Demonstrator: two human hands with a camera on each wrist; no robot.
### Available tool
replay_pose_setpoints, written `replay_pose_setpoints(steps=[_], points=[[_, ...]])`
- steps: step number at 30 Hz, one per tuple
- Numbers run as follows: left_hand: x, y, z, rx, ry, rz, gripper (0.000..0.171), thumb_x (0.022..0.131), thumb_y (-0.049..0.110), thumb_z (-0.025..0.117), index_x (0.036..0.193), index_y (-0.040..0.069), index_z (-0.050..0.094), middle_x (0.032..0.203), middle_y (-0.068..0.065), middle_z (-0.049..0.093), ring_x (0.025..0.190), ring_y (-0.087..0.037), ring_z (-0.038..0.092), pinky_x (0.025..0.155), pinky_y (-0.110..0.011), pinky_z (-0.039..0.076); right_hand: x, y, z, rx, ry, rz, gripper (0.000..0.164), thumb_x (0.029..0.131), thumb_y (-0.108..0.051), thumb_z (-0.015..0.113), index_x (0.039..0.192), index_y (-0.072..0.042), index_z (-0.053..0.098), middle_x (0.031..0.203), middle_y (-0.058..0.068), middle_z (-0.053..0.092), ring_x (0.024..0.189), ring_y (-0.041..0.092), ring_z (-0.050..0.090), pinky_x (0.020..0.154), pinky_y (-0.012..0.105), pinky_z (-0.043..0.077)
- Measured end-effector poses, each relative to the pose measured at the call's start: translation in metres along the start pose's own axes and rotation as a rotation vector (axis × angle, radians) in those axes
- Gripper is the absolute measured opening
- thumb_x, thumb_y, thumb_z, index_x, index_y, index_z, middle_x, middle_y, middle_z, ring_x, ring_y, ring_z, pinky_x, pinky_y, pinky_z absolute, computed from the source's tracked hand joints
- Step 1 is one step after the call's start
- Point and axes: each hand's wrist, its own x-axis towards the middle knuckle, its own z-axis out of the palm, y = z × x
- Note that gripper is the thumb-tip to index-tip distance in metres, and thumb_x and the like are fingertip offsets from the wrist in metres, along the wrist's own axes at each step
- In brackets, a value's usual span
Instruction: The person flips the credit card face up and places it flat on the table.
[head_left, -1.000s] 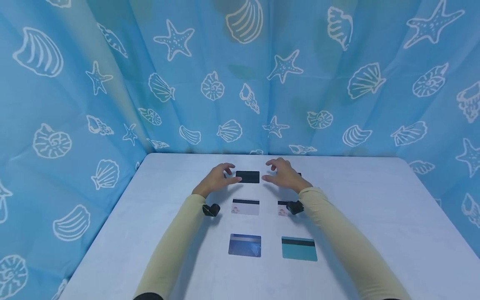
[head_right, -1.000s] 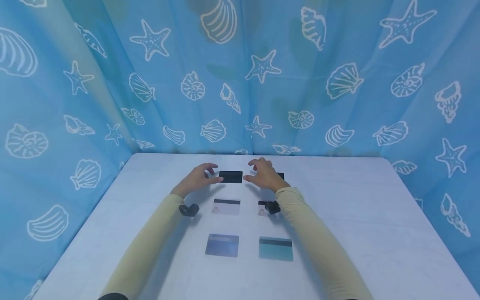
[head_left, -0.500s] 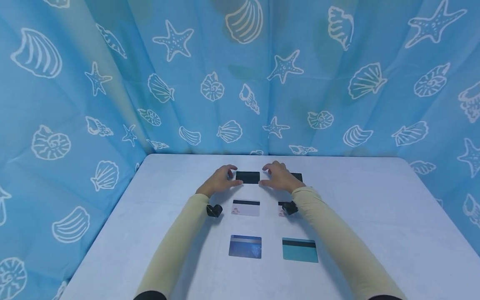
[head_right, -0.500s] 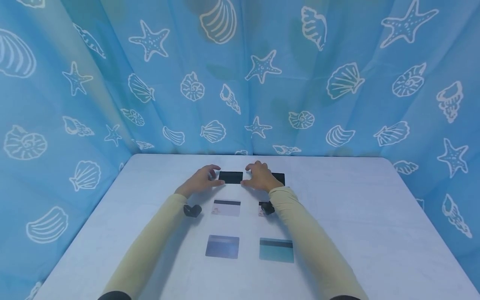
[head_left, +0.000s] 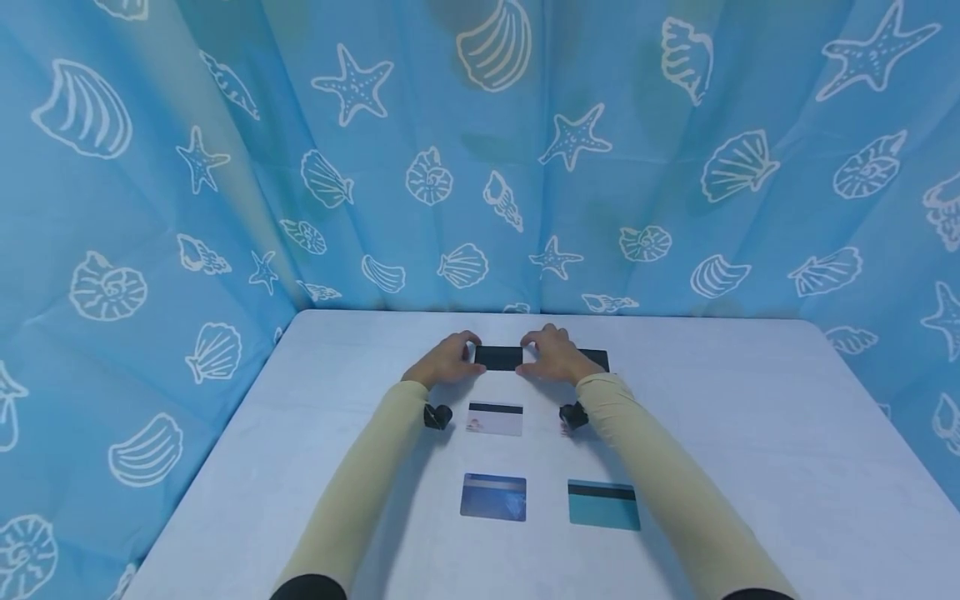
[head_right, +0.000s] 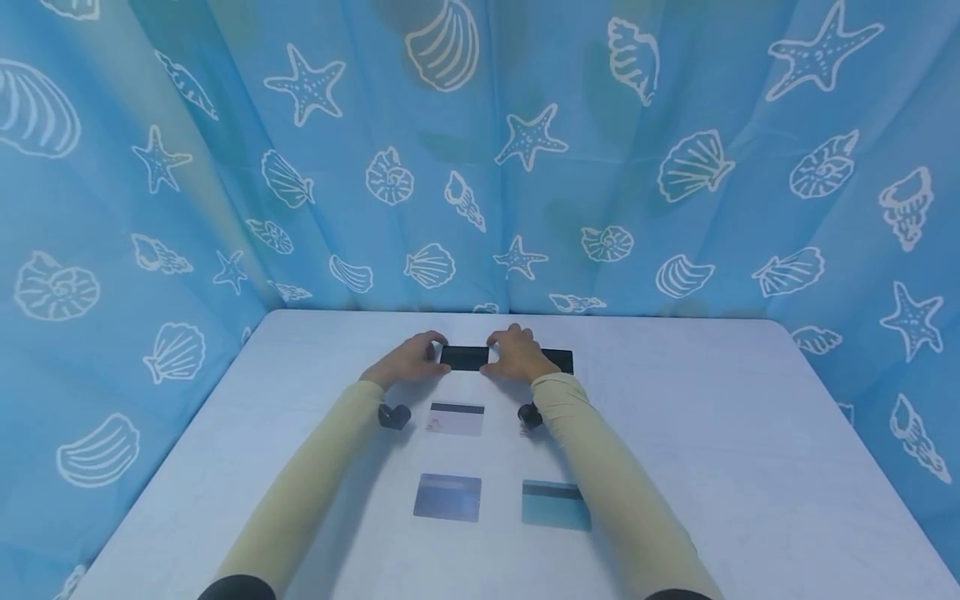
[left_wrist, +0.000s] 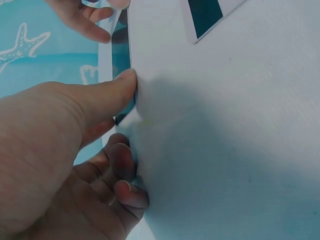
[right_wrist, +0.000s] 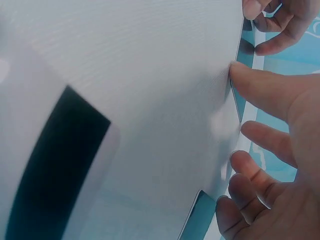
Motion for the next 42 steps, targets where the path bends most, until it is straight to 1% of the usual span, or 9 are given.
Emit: replay_pose_setpoints(steps=[5, 11, 16, 21, 27, 31, 34, 37, 42], points=[[0.001, 0.001, 0.0, 0.004, -0.017, -0.008, 0.053, 0.098, 0.027, 0.071, 0.144, 0.01, 0.05, 0.128, -0.015, 0.06, 0.114, -0.027, 0.058, 0.107, -0.045, 0.047, 0.001, -0.001, 0.001, -0.012, 0.004, 0.001, 0.053, 0.093, -0.032, 0.077, 0.138, -0.008, 0.062, 0.138, 0.023, 0.053, 0.128, 0.039, 0.048, 0.111, 0.057, 0.043], [0.003, 0.001, 0.0, 0.013, -0.029, -0.01, 0.054, 0.097, 0.027, 0.073, 0.143, 0.01, 0.05, 0.13, -0.015, 0.059, 0.116, -0.028, 0.057, 0.108, -0.045, 0.046, 0.004, -0.001, 0.002, -0.008, -0.012, 0.021, 0.051, 0.092, -0.031, 0.078, 0.135, -0.008, 0.062, 0.137, 0.022, 0.053, 0.126, 0.038, 0.048, 0.109, 0.055, 0.045], [0.004, 0.0, 0.002, 0.025, -0.041, -0.023, 0.057, 0.097, 0.029, 0.073, 0.145, 0.011, 0.048, 0.136, -0.015, 0.057, 0.122, -0.028, 0.056, 0.113, -0.046, 0.045, 0.007, -0.002, 0.002, 0.0, -0.032, 0.032, 0.051, 0.09, -0.028, 0.079, 0.132, -0.006, 0.062, 0.135, 0.021, 0.054, 0.125, 0.036, 0.048, 0.108, 0.054, 0.045], [0.002, 0.002, 0.001, 0.028, -0.051, -0.036, 0.058, 0.097, 0.029, 0.073, 0.146, 0.013, 0.047, 0.141, -0.015, 0.056, 0.127, -0.029, 0.055, 0.116, -0.047, 0.043, 0.01, 0.0, 0.004, 0.013, -0.05, 0.04, 0.051, 0.09, -0.027, 0.08, 0.132, -0.005, 0.061, 0.132, 0.019, 0.054, 0.122, 0.034, 0.049, 0.107, 0.051, 0.046], [-0.001, 0.003, 0.0, 0.036, -0.046, -0.038, 0.057, 0.098, 0.029, 0.072, 0.147, 0.014, 0.047, 0.142, -0.015, 0.055, 0.13, -0.029, 0.055, 0.117, -0.047, 0.042, 0.011, 0.002, 0.005, 0.015, -0.052, 0.03, 0.051, 0.09, -0.027, 0.081, 0.13, -0.004, 0.06, 0.125, 0.016, 0.055, 0.115, 0.031, 0.049, 0.101, 0.047, 0.047], [-0.001, 0.004, 0.001, 0.043, -0.044, -0.031, 0.058, 0.098, 0.03, 0.071, 0.148, 0.013, 0.046, 0.143, -0.015, 0.055, 0.131, -0.029, 0.055, 0.118, -0.047, 0.042, 0.009, 0.002, 0.004, 0.001, -0.044, 0.002, 0.05, 0.09, -0.027, 0.081, 0.127, -0.003, 0.059, 0.121, 0.016, 0.056, 0.112, 0.03, 0.049, 0.099, 0.046, 0.047], [-0.001, 0.003, 0.001, 0.038, -0.045, -0.026, 0.058, 0.098, 0.029, 0.071, 0.148, 0.013, 0.045, 0.143, -0.016, 0.055, 0.13, -0.03, 0.055, 0.118, -0.047, 0.042, 0.008, 0.001, 0.004, -0.002, -0.045, -0.003, 0.051, 0.09, -0.027, 0.081, 0.129, -0.003, 0.059, 0.123, 0.016, 0.056, 0.114, 0.031, 0.049, 0.101, 0.047, 0.046], [0.0, 0.002, 0.001, 0.029, -0.043, -0.019, 0.058, 0.098, 0.029, 0.072, 0.147, 0.013, 0.044, 0.141, -0.016, 0.055, 0.127, -0.03, 0.056, 0.117, -0.047, 0.042, 0.006, 0.001, 0.003, 0.004, -0.043, 0.002, 0.054, 0.09, -0.029, 0.08, 0.133, -0.004, 0.058, 0.127, 0.016, 0.056, 0.118, 0.032, 0.049, 0.104, 0.049, 0.046], [0.002, -0.002, 0.002, 0.017, -0.031, -0.004, 0.058, 0.098, 0.029, 0.072, 0.146, 0.014, 0.044, 0.137, -0.015, 0.056, 0.122, -0.029, 0.056, 0.114, -0.046, 0.044, 0.004, 0.003, 0.003, -0.01, -0.021, -0.024, 0.056, 0.091, -0.031, 0.08, 0.137, -0.006, 0.06, 0.128, 0.017, 0.058, 0.119, 0.033, 0.051, 0.103, 0.05, 0.047]])
